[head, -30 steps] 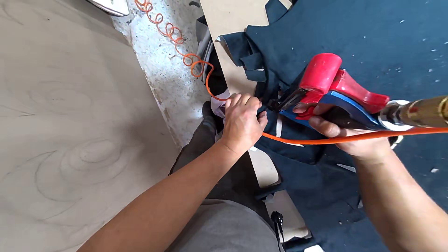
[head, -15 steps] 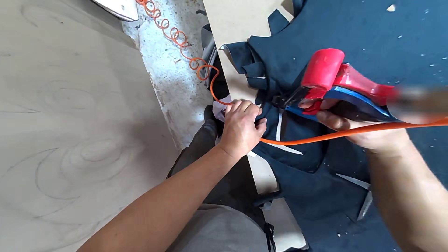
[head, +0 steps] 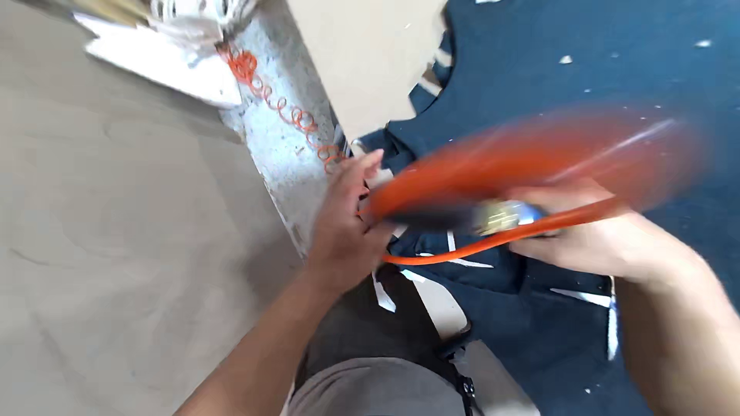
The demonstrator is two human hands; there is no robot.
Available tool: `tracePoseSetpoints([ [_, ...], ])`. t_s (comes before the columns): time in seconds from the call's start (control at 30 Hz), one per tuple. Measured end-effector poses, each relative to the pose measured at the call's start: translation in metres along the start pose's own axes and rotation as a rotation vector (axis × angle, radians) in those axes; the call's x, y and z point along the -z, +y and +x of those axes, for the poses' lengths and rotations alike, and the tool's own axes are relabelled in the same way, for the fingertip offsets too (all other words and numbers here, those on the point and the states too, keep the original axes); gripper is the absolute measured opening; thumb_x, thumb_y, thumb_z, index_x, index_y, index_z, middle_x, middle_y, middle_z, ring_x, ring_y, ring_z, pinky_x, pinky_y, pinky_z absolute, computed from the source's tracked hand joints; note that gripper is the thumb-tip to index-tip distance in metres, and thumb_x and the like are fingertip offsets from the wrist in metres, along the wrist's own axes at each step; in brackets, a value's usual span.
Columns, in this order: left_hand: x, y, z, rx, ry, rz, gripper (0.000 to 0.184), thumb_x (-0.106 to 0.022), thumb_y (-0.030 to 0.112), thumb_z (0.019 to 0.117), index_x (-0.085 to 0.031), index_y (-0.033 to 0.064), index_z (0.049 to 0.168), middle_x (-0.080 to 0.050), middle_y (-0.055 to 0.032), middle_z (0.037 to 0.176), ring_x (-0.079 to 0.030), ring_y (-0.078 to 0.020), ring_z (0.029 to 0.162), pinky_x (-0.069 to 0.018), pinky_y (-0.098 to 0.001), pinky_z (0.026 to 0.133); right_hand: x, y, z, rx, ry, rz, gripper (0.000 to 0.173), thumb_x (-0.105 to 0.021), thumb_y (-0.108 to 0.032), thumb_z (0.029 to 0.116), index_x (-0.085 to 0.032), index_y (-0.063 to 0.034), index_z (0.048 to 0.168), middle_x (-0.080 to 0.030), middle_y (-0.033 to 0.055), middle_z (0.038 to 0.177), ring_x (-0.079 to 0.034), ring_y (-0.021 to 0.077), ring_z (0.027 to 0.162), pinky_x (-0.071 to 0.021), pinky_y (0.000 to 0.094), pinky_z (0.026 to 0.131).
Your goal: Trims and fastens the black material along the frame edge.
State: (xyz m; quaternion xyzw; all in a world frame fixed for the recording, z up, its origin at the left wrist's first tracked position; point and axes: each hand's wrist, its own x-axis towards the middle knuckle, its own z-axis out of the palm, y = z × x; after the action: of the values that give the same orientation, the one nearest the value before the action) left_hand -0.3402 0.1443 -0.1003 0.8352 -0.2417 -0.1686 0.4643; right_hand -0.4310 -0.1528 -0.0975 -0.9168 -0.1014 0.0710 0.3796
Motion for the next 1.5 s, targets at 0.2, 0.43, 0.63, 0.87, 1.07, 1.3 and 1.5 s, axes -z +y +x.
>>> tracePoseSetpoints([
  [0.2, 0.118, 0.106, 0.042, -0.168, -0.496, 0.2, 0.034, -0.046, 0.02, 0.1058, -0.067, 0.012, 0.131, -0.071, -0.0019, 0.126, -0.071, -0.0207, 0.111, -0.0614, -0.0412, 0.097, -0.021, -0.088, 0.021, -0.126, -0.332, -0.186, 0.018, -0.078, -0.017, 0.0817, -0.073, -0.021, 0.099, -0.067, 0.0029, 0.076, -0.067, 0.0272, 0.072, -0.0544, 0.0542, 0.061],
  [0.43, 0.066, 0.117, 0.037, 0.2, -0.913, 0.819, 0.102, -0.087, 0.045, 0.0764, -0.033, 0.0244, 0.16, -0.073, -0.0034, 0.114, -0.071, -0.0176, 0.105, -0.0578, -0.0476, 0.094, -0.057, -0.154, 0.069, 0.002, 0.119, -0.079, 0.016, -0.067, -0.021, 0.095, -0.069, -0.0073, 0.087, -0.064, 0.0083, 0.077, -0.065, 0.0251, 0.072, -0.0537, 0.0468, 0.061],
  [0.63, 0.102, 0.083, 0.125, 0.124, -0.867, 0.615, 0.073, -0.077, 0.03, 0.081, -0.053, 0.0223, 0.149, -0.075, 0.0007, 0.099, -0.073, -0.0119, 0.082, -0.0643, -0.0363, 0.074, -0.062, -0.174, 0.044, -0.028, 0.796, 0.05, 0.023, -0.048, -0.012, 0.1068, -0.067, -0.0102, 0.12, -0.07, 0.0058, 0.123, -0.062, 0.0228, 0.127, -0.0366, 0.0519, 0.122],
  [0.87, 0.102, 0.094, 0.253, 0.385, -1.195, 0.611, 0.035, -0.075, 0.039, 0.0822, -0.071, 0.0059, 0.095, -0.073, -0.0125, 0.079, -0.074, -0.0242, 0.069, -0.0638, -0.0409, 0.065, -0.202, -0.136, 0.116, -0.971, 1.132, 1.468, 0.032, -0.051, -0.035, 0.1082, -0.072, -0.0112, 0.115, -0.075, 0.0005, 0.094, -0.072, 0.0143, 0.081, -0.0613, 0.0378, 0.076],
  [1.07, 0.009, 0.116, 0.268, 0.514, -1.491, 0.54, 0.035, -0.059, 0.041, 0.0892, -0.068, 0.0094, 0.102, -0.067, -0.01, 0.073, -0.066, -0.0144, 0.059, -0.0576, -0.0287, 0.053, -0.198, -0.091, 0.162, -1.011, 1.625, 1.691, 0.034, -0.049, -0.034, 0.1098, -0.07, -0.0084, 0.116, -0.078, 0.0032, 0.092, -0.075, 0.0157, 0.072, -0.0635, 0.0347, 0.066],
  [1.3, -0.069, 0.123, 0.24, 0.436, -1.546, 0.713, 0.042, -0.05, 0.04, 0.0974, -0.07, 0.0058, 0.113, -0.064, -0.0103, 0.072, -0.062, -0.0128, 0.055, -0.0551, -0.0263, 0.05, -0.192, -0.08, 0.169, -1.035, 1.745, 1.844, 0.039, -0.046, -0.034, 0.111, -0.073, -0.0084, 0.102, -0.08, -0.0008, 0.092, -0.077, 0.0118, 0.079, -0.0659, 0.0327, 0.075],
  [1.5, -0.094, 0.13, 0.208, 0.446, -1.378, 0.954, 0.033, -0.052, 0.033, 0.0965, -0.067, 0.0043, 0.1, -0.066, -0.0149, 0.074, -0.065, -0.019, 0.057, -0.0572, -0.0319, 0.051, -0.19, -0.077, 0.163, -1.154, 1.682, 1.778, 0.037, -0.05, -0.028, 0.1099, -0.075, -0.012, 0.088, -0.079, -0.0048, 0.084, -0.075, 0.0055, 0.076, -0.0646, 0.0304, 0.076],
])
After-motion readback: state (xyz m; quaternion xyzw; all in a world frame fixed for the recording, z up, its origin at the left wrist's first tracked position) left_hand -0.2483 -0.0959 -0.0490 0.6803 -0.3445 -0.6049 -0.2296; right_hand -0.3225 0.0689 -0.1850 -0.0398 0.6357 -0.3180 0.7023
